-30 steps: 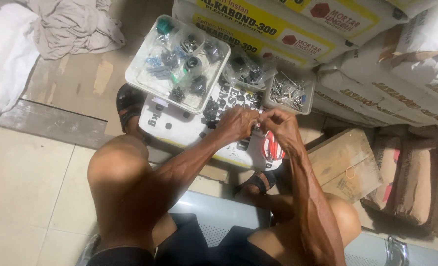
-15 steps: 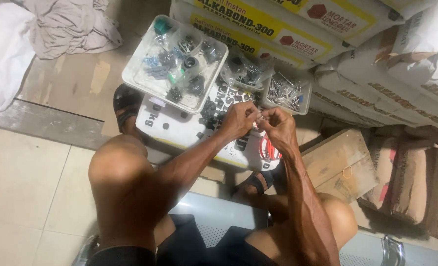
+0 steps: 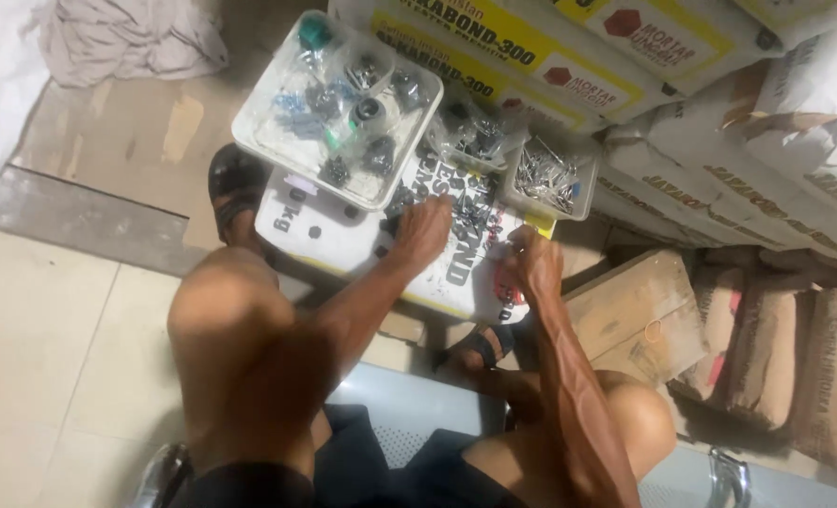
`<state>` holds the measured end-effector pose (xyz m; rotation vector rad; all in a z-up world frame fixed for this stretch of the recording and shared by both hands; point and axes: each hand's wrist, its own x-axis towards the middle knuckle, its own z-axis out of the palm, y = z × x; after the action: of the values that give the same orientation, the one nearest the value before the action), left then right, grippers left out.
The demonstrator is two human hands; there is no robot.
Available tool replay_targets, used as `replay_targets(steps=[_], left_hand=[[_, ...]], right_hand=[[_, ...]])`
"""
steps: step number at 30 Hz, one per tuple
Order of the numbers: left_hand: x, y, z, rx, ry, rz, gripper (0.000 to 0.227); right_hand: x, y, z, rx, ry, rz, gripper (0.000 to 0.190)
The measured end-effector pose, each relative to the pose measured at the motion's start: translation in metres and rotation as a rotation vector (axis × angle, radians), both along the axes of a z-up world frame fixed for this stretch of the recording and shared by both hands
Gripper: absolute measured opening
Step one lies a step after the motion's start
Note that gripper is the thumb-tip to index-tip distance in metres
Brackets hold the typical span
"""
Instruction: The person sits on a low stool and sorts small metal hardware items, such as screws and nails, from a plastic container into smaller plastic bags. They handle the items by hand, picking them up and placing them into the bags.
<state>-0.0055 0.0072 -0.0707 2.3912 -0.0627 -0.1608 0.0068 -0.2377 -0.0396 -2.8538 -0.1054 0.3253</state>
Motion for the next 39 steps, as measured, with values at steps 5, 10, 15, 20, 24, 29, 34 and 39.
replay_targets(steps=[5, 10, 15, 20, 24, 29, 34, 39], left_hand=[[0.001, -0.003, 0.006, -0.059, -0.027, 0.054, 0.014], [0.003, 0.001, 0.011, -0.147, -0.011, 0.107, 0.015], [0.001, -0.006, 0.017, -0.125, 0.005, 0.101, 0.016], [0.002, -0.005, 0.032, -0.191, -0.007, 0.050, 0.018], [-0.017, 0.018, 0.141, -0.468, 0.028, -0.134, 0.033], [-0.004, -0.010, 0.087, -0.451, -0.017, -0.219, 0.016], [0.006, -0.004, 0.052, -0.362, -0.089, -0.162, 0.018], [-0.010, -0.003, 0.087, -0.137, -0.100, -0.191, 0.029]], right_hand=[[-0.002, 0.008, -0.005, -0.065, 0.017, 0.064, 0.026], [0.006, 0.013, -0.006, 0.127, -0.089, 0.020, 0.028], [0.023, -0.002, -0.064, 0.144, -0.099, 0.146, 0.024], [0.022, 0.007, -0.019, 0.220, 0.029, 0.112, 0.024], [0.005, 0.036, 0.077, 0.825, 0.188, -0.144, 0.008], [0.013, 0.051, 0.084, 1.307, 0.300, -0.246, 0.019], [0.013, 0.054, 0.104, 1.000, 0.137, -0.094, 0.016], [0.004, 0.060, 0.086, 0.963, 0.204, -0.004, 0.018]])
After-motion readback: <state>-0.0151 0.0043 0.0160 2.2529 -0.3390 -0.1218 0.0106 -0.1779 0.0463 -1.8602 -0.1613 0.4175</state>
